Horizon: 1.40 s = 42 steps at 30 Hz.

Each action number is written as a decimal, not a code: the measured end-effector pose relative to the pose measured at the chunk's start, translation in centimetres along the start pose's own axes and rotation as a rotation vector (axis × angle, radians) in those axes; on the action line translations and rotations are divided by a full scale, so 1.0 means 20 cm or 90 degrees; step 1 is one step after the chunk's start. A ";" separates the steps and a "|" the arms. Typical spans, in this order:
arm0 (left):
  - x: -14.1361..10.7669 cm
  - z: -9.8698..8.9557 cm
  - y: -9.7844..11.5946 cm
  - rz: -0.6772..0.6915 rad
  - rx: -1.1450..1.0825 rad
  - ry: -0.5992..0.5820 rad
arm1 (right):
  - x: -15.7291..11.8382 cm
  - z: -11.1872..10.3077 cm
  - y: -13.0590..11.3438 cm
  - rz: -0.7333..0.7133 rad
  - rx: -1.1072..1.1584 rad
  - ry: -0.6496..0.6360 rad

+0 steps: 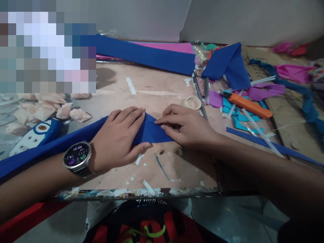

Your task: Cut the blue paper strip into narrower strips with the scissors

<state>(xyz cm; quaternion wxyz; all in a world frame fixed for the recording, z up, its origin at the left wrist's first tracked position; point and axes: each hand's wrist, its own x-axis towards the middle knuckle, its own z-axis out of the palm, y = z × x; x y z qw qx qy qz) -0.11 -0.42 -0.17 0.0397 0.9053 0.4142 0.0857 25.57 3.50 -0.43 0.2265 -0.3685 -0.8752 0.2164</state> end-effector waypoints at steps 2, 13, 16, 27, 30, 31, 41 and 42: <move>0.00 0.00 0.00 0.007 -0.012 0.014 | 0.00 0.00 0.00 0.006 0.003 0.001; 0.00 0.01 -0.03 0.102 -0.067 0.011 | 0.02 -0.02 0.03 -0.014 0.062 0.007; 0.00 0.01 -0.03 0.103 -0.069 0.013 | 0.02 -0.03 0.04 -0.021 0.086 0.002; -0.01 0.01 -0.03 0.106 -0.050 0.043 | 0.02 -0.04 0.05 -0.034 0.073 -0.039; -0.02 0.00 -0.02 0.104 -0.048 0.041 | 0.02 -0.04 0.05 -0.034 0.069 -0.032; -0.02 0.00 -0.02 0.105 -0.046 0.038 | 0.02 -0.04 0.04 -0.035 0.065 -0.033; -0.02 -0.01 -0.01 0.105 -0.032 0.019 | 0.00 -0.03 0.02 -0.034 -0.020 -0.063; -0.02 -0.01 -0.01 0.104 -0.029 0.017 | 0.00 -0.03 0.01 -0.031 -0.028 -0.064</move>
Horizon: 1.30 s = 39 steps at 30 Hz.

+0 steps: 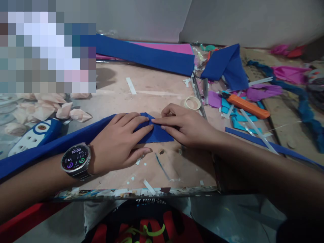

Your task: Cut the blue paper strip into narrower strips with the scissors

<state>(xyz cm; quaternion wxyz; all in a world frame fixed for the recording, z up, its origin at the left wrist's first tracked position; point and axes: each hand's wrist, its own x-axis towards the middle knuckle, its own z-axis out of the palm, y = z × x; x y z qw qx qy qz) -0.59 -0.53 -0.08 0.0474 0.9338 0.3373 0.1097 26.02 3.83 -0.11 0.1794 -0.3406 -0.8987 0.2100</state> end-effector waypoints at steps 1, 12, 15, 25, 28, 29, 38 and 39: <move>0.00 0.00 0.00 0.001 0.004 -0.004 | 0.00 0.00 0.00 0.003 -0.007 -0.002; 0.00 -0.01 0.00 0.019 0.014 -0.012 | 0.00 0.00 0.00 0.014 -0.013 -0.011; 0.00 0.00 0.00 0.010 0.016 -0.011 | 0.01 -0.01 0.00 0.011 0.004 -0.007; 0.01 -0.01 0.00 0.014 0.026 -0.008 | 0.01 -0.01 0.00 0.025 0.039 0.003; 0.01 -0.01 0.00 0.022 0.025 -0.011 | 0.01 -0.01 0.01 0.024 0.034 0.004; 0.01 -0.01 0.00 0.021 0.022 -0.016 | 0.01 -0.01 0.01 0.022 0.034 0.002; 0.02 0.00 0.00 -0.005 0.007 -0.040 | 0.01 -0.02 0.02 -0.005 0.047 -0.001; 0.02 0.00 0.00 -0.009 0.003 -0.044 | 0.01 -0.02 0.02 -0.011 0.051 -0.003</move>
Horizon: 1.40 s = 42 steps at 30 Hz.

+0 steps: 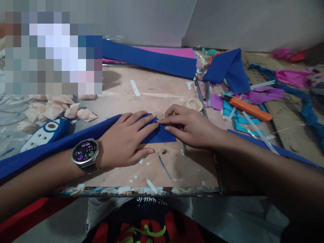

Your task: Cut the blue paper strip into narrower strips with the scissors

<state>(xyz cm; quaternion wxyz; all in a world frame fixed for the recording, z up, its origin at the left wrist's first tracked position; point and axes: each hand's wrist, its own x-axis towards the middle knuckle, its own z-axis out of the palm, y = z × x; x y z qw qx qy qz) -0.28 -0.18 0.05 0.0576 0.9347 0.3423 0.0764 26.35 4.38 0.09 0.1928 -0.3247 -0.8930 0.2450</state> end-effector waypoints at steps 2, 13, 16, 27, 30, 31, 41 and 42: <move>0.00 0.00 0.00 -0.005 -0.006 -0.008 | 0.00 -0.01 0.01 -0.012 0.016 0.003; 0.00 0.01 -0.01 -0.005 -0.006 -0.025 | 0.02 -0.04 0.01 -0.029 0.084 0.010; 0.01 0.00 -0.01 -0.004 -0.008 -0.026 | 0.02 -0.03 0.01 -0.037 0.141 0.051; 0.00 0.00 -0.01 0.005 0.007 -0.025 | 0.01 -0.05 -0.01 -0.055 0.077 -0.030; 0.00 0.00 -0.01 0.000 0.006 -0.024 | 0.01 -0.03 0.00 -0.067 0.079 -0.002; 0.00 -0.01 -0.01 -0.002 0.005 -0.024 | 0.01 -0.02 0.00 -0.076 0.078 0.007; 0.00 0.00 -0.01 -0.004 -0.002 -0.023 | 0.01 -0.03 -0.02 -0.033 0.062 -0.003; 0.00 0.00 -0.01 -0.004 -0.001 -0.023 | 0.01 -0.03 -0.01 -0.025 0.071 0.007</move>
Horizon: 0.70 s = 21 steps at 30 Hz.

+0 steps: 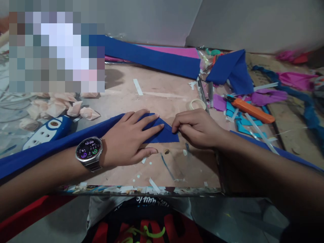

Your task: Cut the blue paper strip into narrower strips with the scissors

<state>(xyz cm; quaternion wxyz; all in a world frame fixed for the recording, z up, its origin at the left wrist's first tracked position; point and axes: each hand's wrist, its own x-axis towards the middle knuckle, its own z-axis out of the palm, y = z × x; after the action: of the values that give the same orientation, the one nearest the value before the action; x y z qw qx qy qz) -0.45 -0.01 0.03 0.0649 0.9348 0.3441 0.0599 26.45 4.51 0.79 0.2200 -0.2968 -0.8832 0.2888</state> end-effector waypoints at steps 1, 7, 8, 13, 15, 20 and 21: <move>0.00 0.00 0.00 0.000 0.001 0.000 | 0.00 0.00 0.00 0.002 0.011 0.011; 0.00 0.00 0.00 -0.005 0.003 -0.001 | 0.01 0.02 0.01 0.017 0.037 0.031; 0.00 0.00 0.00 -0.005 0.003 -0.001 | 0.01 0.02 0.00 0.038 0.027 0.032; 0.00 0.00 0.00 -0.005 0.001 0.006 | 0.00 0.01 -0.01 0.103 0.008 0.026; -0.01 0.00 0.00 -0.004 0.001 0.011 | 0.00 0.01 0.00 0.095 0.026 0.036; -0.01 0.02 -0.01 0.005 -0.004 0.024 | 0.01 0.02 0.00 0.026 0.041 0.052; 0.00 0.01 -0.01 0.007 -0.003 0.028 | 0.01 0.03 0.00 0.029 0.038 0.043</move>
<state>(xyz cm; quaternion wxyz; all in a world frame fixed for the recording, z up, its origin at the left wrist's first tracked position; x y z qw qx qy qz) -0.48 0.16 -0.28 0.0594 0.9349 0.3403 0.0819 26.05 4.48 0.43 0.2519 -0.3199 -0.8593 0.3094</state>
